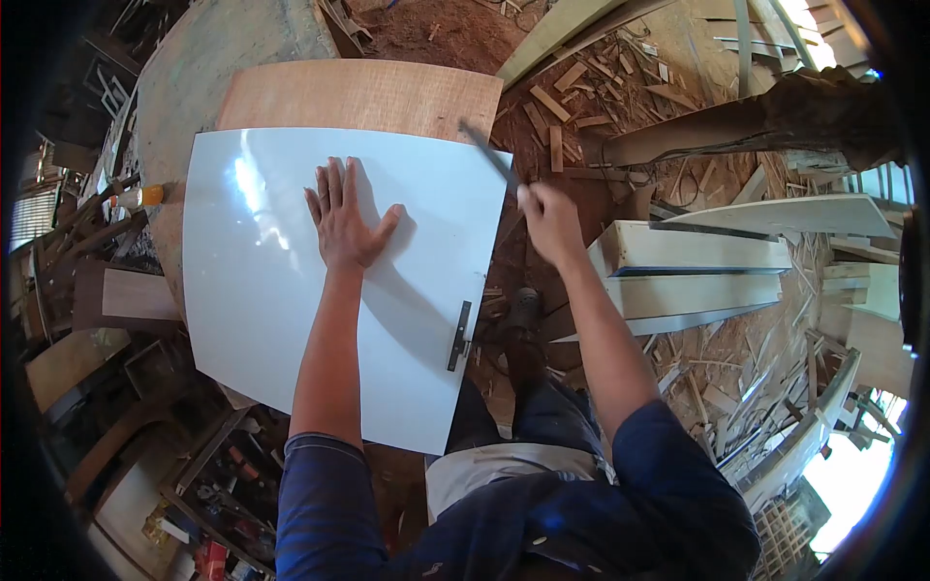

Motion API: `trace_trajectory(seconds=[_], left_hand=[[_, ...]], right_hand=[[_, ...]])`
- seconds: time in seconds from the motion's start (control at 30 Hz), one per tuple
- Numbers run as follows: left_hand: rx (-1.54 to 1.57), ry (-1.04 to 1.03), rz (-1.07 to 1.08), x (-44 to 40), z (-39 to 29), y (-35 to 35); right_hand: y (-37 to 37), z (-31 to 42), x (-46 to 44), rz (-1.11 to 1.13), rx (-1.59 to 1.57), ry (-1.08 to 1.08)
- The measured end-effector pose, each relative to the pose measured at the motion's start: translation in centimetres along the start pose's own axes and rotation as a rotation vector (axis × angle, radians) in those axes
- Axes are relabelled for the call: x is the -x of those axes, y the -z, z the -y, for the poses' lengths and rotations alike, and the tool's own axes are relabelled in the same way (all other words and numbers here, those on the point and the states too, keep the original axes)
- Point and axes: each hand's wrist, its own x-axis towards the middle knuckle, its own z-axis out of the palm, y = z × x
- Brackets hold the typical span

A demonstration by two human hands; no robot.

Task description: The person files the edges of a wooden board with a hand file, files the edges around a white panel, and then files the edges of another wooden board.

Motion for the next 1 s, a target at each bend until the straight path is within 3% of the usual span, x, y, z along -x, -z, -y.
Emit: trace_trajectory(seconds=[0.1,0.27,0.37,0.5,0.6,0.7,0.77,0.8,0.83,0.93,1.0], left_hand=[[0.007,0.002,-0.013,0.0,0.0,-0.1],[0.025,-0.025,-0.054,-0.2,0.1,-0.2],[0.030,-0.028,-0.081,0.0,0.5,-0.5],[0.023,0.029,-0.029,0.1,-0.8,0.2],[-0.032,0.128,-0.062,2.5,-4.1,-2.5],[0.101,-0.105,0.182,8.9,-14.7,-1.3],[0.509,-0.357,0.200,14.3,-19.2,-1.2],[0.625,-0.480,0.389,15.5,-20.6,0.1],[0.839,-0.545,0.452,19.3,-21.7,-3.1],[0.775,-0.736,0.344,19.2,-19.8,2.2],[0.852,-0.426,0.318,17.9,-14.4,1.9]], right_hand=[[-0.3,-0.1,3.4,0.051,-0.007,-0.063],[-0.4,2.0,-5.2,-0.070,0.122,0.027],[0.7,1.3,-3.9,-0.165,-0.004,0.027],[3.7,-0.9,5.9,-0.041,-0.496,-0.272],[3.8,-4.5,12.4,-0.097,-0.572,-0.307],[4.2,-6.4,15.7,-0.149,-0.505,-0.293],[5.2,-5.0,16.3,-0.170,-0.463,-0.303],[5.2,-5.2,16.1,-0.151,-0.466,-0.252],[5.3,-5.7,15.5,-0.131,-0.469,-0.201],[5.0,-5.7,13.7,0.007,-0.373,-0.185],[3.7,-5.1,13.5,0.084,-0.213,-0.174]])
